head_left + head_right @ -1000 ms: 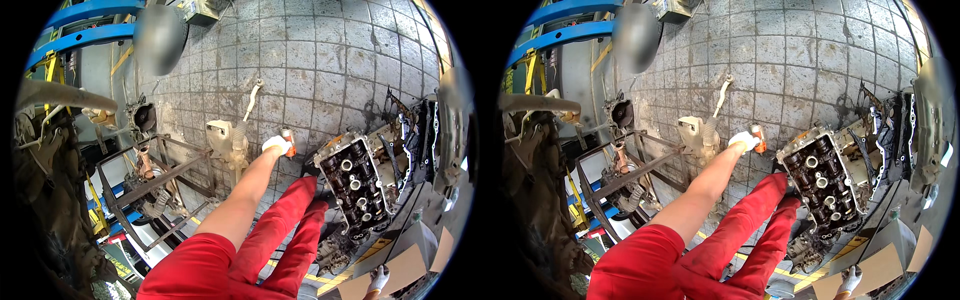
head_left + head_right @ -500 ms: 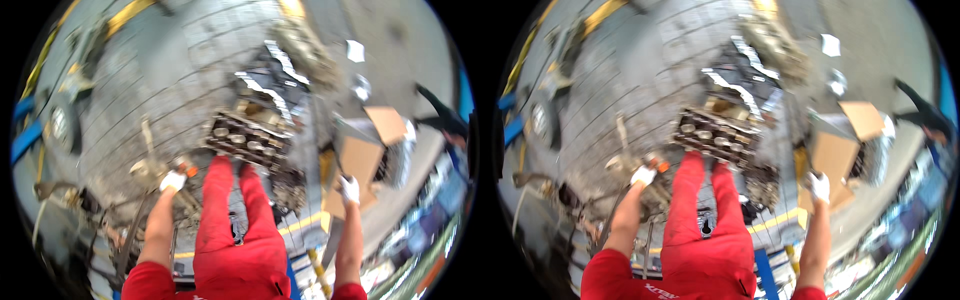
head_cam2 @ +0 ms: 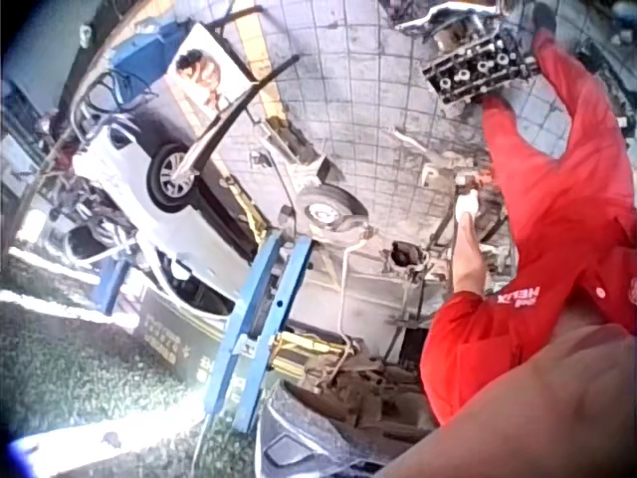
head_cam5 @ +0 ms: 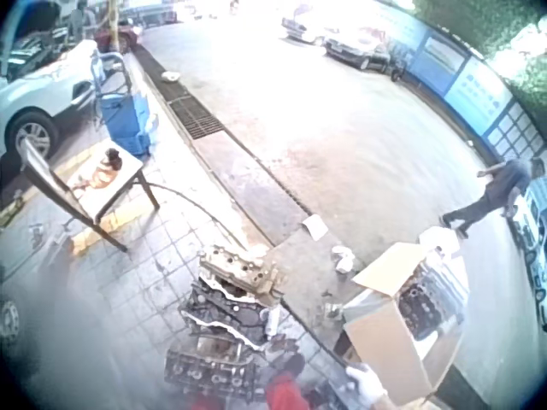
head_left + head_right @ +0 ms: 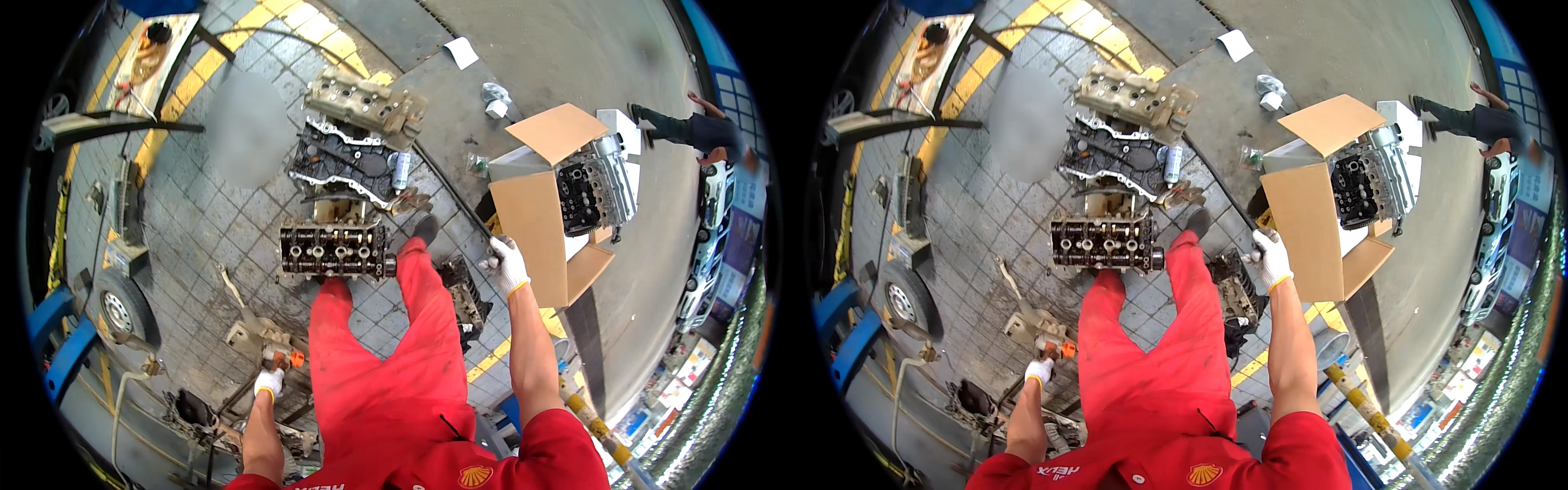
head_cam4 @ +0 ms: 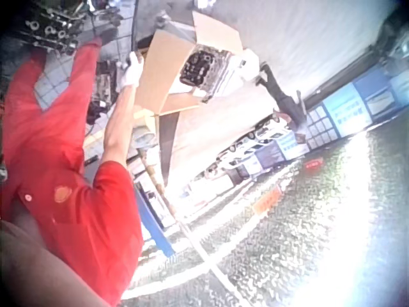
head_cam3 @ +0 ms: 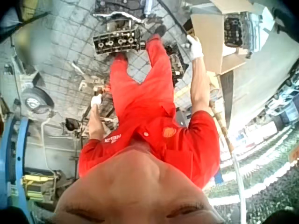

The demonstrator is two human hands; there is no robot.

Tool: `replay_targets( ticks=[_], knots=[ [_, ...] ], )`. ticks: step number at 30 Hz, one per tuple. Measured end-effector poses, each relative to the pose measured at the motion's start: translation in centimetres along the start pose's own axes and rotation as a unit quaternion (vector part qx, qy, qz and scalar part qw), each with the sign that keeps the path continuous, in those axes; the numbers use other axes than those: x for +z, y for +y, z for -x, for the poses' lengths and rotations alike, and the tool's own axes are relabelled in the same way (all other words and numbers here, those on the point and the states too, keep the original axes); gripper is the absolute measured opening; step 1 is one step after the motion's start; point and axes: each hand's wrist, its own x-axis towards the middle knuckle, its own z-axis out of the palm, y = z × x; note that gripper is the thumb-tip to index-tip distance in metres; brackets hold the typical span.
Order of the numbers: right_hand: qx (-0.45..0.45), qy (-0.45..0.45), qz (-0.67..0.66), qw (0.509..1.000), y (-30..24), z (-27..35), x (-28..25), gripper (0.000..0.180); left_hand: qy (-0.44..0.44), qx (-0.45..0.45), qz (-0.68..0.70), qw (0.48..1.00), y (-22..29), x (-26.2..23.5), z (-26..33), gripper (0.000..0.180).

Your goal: The person unpacks a new engine block from a cardboard box and places it on a workbench. They then attach a flywheel to the engine and secure it with bolts. The person uses a pneumatic impact wrench to tighten the bolts and then moves to a car to retrieve a tool from the engine bay.

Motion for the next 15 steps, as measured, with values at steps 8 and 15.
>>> replay_targets(
  ticks=[8, 15],
  knots=[
    [0.013, -0.087, -0.256, 0.963, -15.4, -5.3, -2.4, 0.016, 0.127, -0.019, 0.279, 0.952, 5.1, 2.8, 18.1, 0.053],
    [-0.125, -0.213, -0.271, 0.930, -31.5, -10.3, -7.8, 0.015, 0.168, -0.036, 0.388, 0.906, 19.3, 1.4, 31.4, 0.025]
  ],
)
